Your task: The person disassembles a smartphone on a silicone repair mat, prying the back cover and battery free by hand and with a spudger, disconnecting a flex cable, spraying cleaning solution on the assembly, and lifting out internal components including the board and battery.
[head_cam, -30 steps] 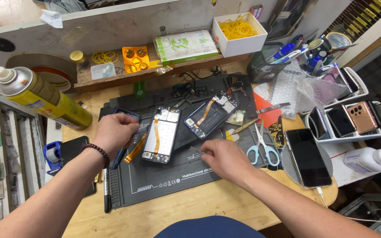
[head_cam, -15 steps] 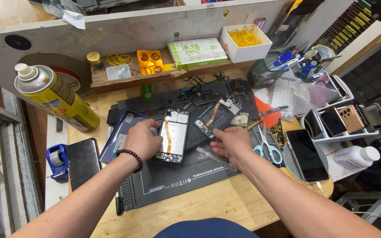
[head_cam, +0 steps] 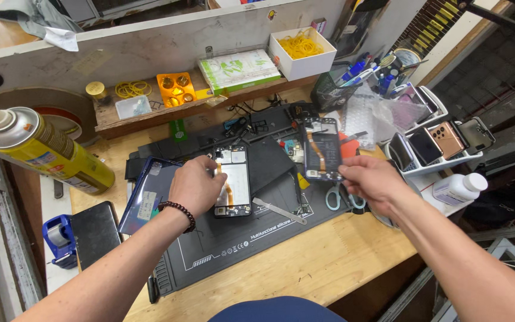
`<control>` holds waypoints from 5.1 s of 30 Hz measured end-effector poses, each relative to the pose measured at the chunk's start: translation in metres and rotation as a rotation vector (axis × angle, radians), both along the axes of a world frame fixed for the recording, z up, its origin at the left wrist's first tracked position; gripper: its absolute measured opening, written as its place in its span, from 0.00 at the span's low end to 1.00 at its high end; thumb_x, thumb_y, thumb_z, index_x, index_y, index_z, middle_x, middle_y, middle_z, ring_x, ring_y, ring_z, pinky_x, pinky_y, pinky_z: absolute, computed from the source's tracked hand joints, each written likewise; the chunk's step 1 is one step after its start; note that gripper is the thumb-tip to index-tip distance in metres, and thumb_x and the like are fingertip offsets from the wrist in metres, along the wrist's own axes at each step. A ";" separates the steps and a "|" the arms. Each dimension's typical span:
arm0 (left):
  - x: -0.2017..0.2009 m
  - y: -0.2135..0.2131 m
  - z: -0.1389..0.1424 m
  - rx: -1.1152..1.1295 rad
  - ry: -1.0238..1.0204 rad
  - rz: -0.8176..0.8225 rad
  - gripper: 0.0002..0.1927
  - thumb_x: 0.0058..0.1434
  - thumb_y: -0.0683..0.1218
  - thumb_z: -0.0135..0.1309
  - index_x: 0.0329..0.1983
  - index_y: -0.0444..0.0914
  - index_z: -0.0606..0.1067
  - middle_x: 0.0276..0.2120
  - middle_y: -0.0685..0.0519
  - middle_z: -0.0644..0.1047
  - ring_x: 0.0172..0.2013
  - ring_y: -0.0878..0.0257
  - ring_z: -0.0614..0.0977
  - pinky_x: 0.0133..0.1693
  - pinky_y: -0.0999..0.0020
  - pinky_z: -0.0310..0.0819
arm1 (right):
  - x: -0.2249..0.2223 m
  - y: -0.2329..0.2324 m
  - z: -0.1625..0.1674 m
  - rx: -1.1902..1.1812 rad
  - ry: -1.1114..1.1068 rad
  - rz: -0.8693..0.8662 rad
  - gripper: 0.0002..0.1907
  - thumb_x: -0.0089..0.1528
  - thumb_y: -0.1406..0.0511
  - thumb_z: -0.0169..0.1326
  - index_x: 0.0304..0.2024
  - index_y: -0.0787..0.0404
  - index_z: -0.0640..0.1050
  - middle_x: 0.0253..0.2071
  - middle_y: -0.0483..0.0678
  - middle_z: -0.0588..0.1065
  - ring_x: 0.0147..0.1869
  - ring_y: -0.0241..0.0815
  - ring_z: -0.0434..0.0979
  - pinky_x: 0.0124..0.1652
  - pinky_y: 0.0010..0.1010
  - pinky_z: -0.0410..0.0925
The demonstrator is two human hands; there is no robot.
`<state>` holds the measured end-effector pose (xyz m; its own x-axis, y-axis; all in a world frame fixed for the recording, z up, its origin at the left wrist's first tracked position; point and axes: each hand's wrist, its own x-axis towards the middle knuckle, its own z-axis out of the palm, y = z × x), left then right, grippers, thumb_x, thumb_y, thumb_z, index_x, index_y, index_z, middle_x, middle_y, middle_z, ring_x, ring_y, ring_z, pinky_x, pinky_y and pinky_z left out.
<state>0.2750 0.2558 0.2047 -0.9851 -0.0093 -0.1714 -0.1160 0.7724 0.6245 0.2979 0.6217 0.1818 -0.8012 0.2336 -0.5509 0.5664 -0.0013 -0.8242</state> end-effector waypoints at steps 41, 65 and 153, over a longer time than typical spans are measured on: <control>-0.082 0.175 -0.046 -0.317 0.288 -0.629 0.12 0.52 0.42 0.57 0.39 0.36 0.80 0.45 0.41 0.78 0.52 0.45 0.74 0.52 0.51 0.67 | 0.071 0.018 0.012 1.074 0.026 0.350 0.13 0.59 0.60 0.64 0.41 0.62 0.83 0.35 0.55 0.81 0.44 0.55 0.82 0.45 0.41 0.73; -0.019 0.062 0.015 1.346 -0.378 0.060 0.24 0.63 0.46 0.55 0.64 0.39 0.70 0.48 0.57 0.80 0.48 0.67 0.81 0.52 0.66 0.72 | -0.016 -0.147 0.065 0.358 0.617 0.143 0.10 0.59 0.64 0.62 0.39 0.65 0.80 0.26 0.42 0.78 0.26 0.30 0.76 0.27 0.24 0.69; -0.008 -0.013 0.016 0.645 -0.228 0.279 0.31 0.52 0.42 0.64 0.61 0.40 0.71 0.39 0.53 0.74 0.30 0.62 0.82 0.25 0.63 0.85 | -0.101 -0.181 0.039 0.049 0.128 0.338 0.07 0.57 0.67 0.63 0.35 0.59 0.78 0.27 0.41 0.75 0.26 0.30 0.72 0.24 0.23 0.65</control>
<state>0.2667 0.2427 0.2209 -0.9001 -0.0827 -0.4278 -0.4357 0.1828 0.8813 0.1966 0.4409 0.2205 -0.8995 -0.0328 -0.4356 0.4199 0.2099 -0.8830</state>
